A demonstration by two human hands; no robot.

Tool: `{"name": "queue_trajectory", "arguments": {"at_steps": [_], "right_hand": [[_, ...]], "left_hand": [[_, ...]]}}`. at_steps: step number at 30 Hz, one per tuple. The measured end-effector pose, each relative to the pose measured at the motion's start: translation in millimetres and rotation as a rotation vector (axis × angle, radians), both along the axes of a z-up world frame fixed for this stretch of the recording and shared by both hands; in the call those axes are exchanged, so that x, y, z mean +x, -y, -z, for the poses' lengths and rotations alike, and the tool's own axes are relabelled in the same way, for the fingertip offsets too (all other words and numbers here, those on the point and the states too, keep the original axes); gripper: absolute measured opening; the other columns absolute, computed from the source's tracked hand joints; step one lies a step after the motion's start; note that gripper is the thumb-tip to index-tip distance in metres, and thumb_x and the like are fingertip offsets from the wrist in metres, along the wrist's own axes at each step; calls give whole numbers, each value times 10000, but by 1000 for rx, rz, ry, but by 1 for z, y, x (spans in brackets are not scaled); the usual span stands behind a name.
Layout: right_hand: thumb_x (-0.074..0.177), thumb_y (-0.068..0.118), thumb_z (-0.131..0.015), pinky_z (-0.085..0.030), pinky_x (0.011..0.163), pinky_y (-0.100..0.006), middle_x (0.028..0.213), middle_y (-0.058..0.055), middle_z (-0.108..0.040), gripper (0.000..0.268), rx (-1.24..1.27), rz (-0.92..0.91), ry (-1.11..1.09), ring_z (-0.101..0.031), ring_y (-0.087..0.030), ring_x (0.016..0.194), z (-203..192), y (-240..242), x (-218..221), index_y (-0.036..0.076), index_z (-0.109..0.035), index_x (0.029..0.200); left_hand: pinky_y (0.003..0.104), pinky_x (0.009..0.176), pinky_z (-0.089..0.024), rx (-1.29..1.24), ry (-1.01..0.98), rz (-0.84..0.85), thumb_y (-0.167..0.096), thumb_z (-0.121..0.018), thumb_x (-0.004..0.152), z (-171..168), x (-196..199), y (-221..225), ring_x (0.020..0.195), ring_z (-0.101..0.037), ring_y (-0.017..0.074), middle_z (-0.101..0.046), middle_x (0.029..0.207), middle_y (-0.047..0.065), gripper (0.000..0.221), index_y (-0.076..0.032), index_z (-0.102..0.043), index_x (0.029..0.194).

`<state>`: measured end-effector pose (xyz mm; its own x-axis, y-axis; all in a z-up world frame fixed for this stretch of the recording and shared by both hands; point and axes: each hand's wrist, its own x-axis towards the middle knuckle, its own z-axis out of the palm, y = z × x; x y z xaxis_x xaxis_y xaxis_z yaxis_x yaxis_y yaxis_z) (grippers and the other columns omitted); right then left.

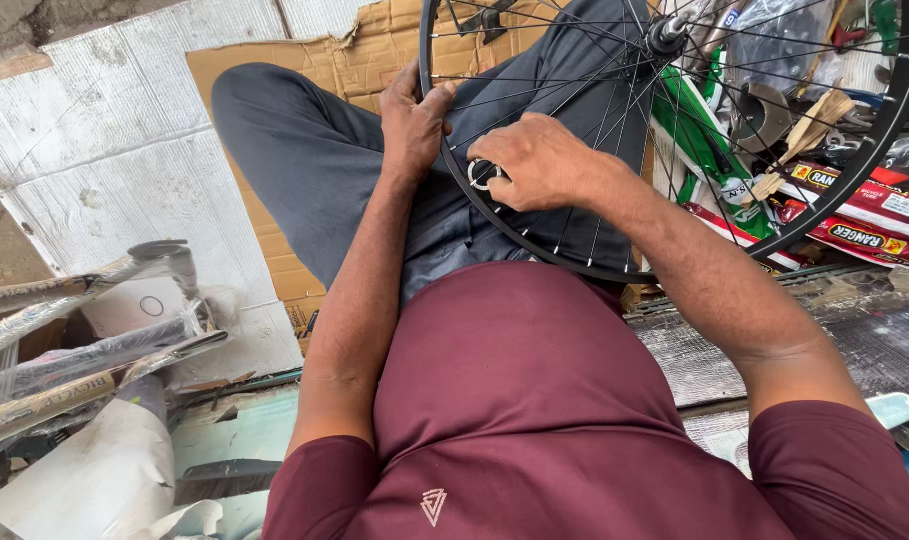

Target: The person tightens spokes on a bicycle wheel rim by hand and using a spoke wrench while sitting on a cardboard sheet.

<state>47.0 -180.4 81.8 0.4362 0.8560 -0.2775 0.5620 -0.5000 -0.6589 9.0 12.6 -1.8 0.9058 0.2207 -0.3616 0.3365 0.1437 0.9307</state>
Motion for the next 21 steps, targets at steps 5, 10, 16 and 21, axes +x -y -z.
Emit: {"name": "queue_trajectory", "arguments": {"at_steps": [5, 10, 16, 21], "right_hand": [[750, 150, -783, -462, 851, -450, 1036, -102, -701, 239, 327, 6, 108, -678, -296, 941, -10, 12, -6, 93, -646, 937], [811, 178, -809, -488, 824, -422, 1057, -98, -669, 246, 376, -51, 234, -658, -291, 904, -16, 24, -8, 93, -654, 982], [830, 119, -747, -485, 734, -425, 916, -55, -673, 192, -175, -87, 424, -680, -264, 823, 13, 7, -26, 113, -650, 995], [688, 154, -779, -457, 754, -457, 943, -73, -690, 375, 255, 24, 31, -675, -267, 868, -11, 19, -9, 43, -662, 1027]], "left_hand": [[231, 504, -481, 2, 14, -1, -132, -683, 952, -3, 1, 1, 544, -544, 55, -614, 756, -13, 352, 14, -667, 1272], [231, 500, -485, -9, 31, -20, -117, -677, 954, -5, 0, 6, 551, -553, 53, -619, 763, -21, 374, 11, -648, 1304], [237, 502, -475, -3, 80, -50, -121, -700, 950, -13, -2, 12, 556, -544, 58, -607, 758, -20, 367, 20, -651, 1286], [234, 504, -483, 16, 115, -44, -129, -695, 949, -20, -5, 9, 566, -545, 46, -613, 762, -34, 379, 8, -644, 1299]]}}
